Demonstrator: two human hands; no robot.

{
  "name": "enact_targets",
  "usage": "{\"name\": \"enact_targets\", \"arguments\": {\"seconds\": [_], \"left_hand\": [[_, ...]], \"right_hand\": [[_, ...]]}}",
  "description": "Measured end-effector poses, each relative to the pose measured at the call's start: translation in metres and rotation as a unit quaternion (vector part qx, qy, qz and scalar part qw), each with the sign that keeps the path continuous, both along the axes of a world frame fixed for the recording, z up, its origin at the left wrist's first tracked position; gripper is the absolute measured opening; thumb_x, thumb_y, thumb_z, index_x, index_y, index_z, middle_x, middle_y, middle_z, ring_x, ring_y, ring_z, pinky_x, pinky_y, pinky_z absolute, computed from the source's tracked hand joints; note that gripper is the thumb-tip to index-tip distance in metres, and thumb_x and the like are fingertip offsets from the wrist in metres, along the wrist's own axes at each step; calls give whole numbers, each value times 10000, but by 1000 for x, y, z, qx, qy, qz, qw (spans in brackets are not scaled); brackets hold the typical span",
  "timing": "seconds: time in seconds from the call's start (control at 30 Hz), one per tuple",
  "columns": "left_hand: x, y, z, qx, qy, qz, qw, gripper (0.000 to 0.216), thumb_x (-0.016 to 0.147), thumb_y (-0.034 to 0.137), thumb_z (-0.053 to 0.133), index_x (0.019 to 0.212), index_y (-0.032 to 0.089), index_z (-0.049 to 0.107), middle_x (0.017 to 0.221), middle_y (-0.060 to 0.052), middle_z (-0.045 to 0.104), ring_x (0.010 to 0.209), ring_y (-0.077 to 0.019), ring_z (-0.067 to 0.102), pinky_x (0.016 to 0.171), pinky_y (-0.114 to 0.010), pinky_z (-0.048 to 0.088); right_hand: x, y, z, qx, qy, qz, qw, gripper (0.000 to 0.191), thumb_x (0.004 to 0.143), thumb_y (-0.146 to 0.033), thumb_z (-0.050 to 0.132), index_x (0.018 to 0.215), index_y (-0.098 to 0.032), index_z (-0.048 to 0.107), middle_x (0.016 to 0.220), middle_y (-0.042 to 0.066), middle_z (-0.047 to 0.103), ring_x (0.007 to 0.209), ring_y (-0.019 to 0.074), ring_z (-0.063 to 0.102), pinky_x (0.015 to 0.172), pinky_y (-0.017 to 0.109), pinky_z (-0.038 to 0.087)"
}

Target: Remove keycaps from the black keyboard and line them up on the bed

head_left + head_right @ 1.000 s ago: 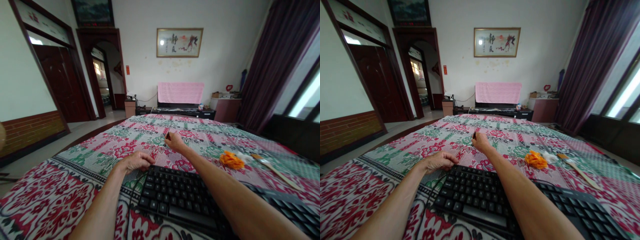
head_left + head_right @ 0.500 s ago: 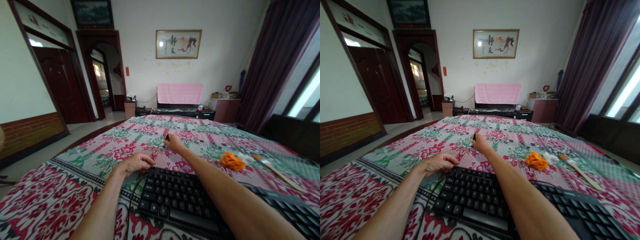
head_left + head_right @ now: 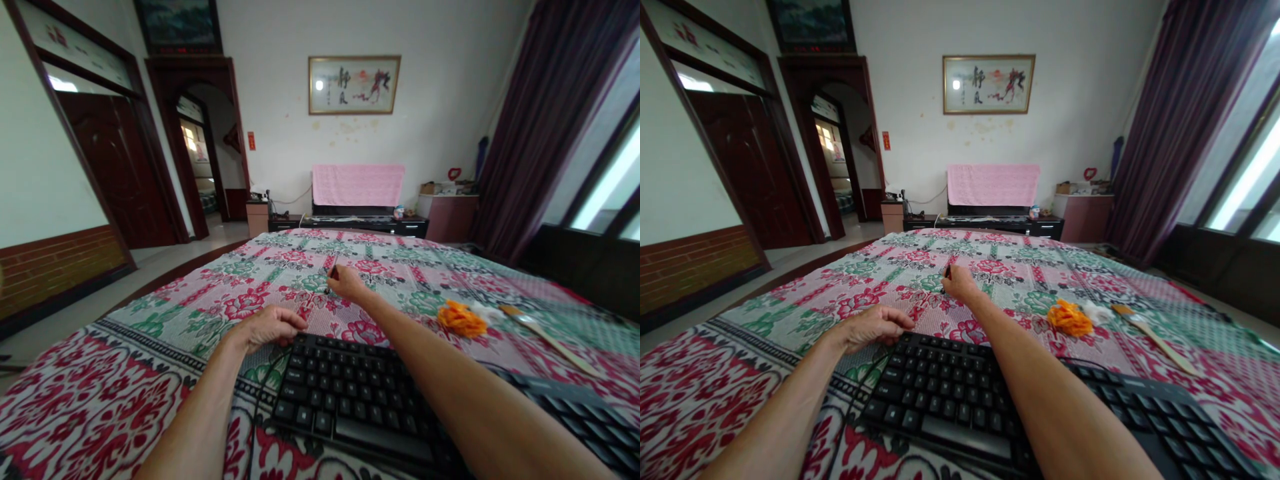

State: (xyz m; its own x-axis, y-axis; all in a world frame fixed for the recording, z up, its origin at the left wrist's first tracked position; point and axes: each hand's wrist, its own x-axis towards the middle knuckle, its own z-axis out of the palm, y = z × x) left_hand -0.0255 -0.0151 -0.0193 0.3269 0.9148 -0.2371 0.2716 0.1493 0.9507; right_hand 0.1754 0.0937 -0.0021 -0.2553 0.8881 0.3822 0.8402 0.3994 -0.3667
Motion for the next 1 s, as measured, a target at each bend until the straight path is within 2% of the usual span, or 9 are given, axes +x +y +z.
{"name": "enact_targets", "arguments": {"seconds": [0.13,0.3,0.5,0.77,1.0], "left_hand": [[0,0,0,-4,-6,6,1000,264,555,172,649,816,133,667,690,-14,629,571,-95,528,557,-220,393],[3,-2,3,-9,-13,14,1000,250,546,135,621,792,131,669,647,-11,616,548,-92,519,554,-224,386],[8,-7,10,10,17,7,1000,265,561,159,605,813,113,671,662,-16,614,539,-83,491,514,-210,342],[10,-8,13,8,24,9,1000,298,550,135,585,834,103,670,685,-20,612,544,-77,481,514,-208,335],[11,-6,12,17,51,18,998,285,534,134,582,803,116,675,651,-7,603,529,-80,467,507,-213,336]], "right_hand": [[4,-10,10,18,13,3,1000,166,700,-169,483,782,-114,617,682,54,626,579,114,513,528,201,329],[21,-50,22,3,22,67,998,98,681,-189,515,716,-141,593,615,23,603,528,98,483,508,202,316],[58,-93,22,-28,86,44,995,99,688,-231,520,734,-155,563,633,26,616,560,117,522,541,221,363],[75,-101,1,-56,143,43,987,153,702,-284,498,748,-154,565,641,26,624,583,132,555,570,240,403],[74,-103,-1,-55,166,14,985,174,699,-305,499,756,-156,569,627,18,621,576,131,557,563,238,402]]}}
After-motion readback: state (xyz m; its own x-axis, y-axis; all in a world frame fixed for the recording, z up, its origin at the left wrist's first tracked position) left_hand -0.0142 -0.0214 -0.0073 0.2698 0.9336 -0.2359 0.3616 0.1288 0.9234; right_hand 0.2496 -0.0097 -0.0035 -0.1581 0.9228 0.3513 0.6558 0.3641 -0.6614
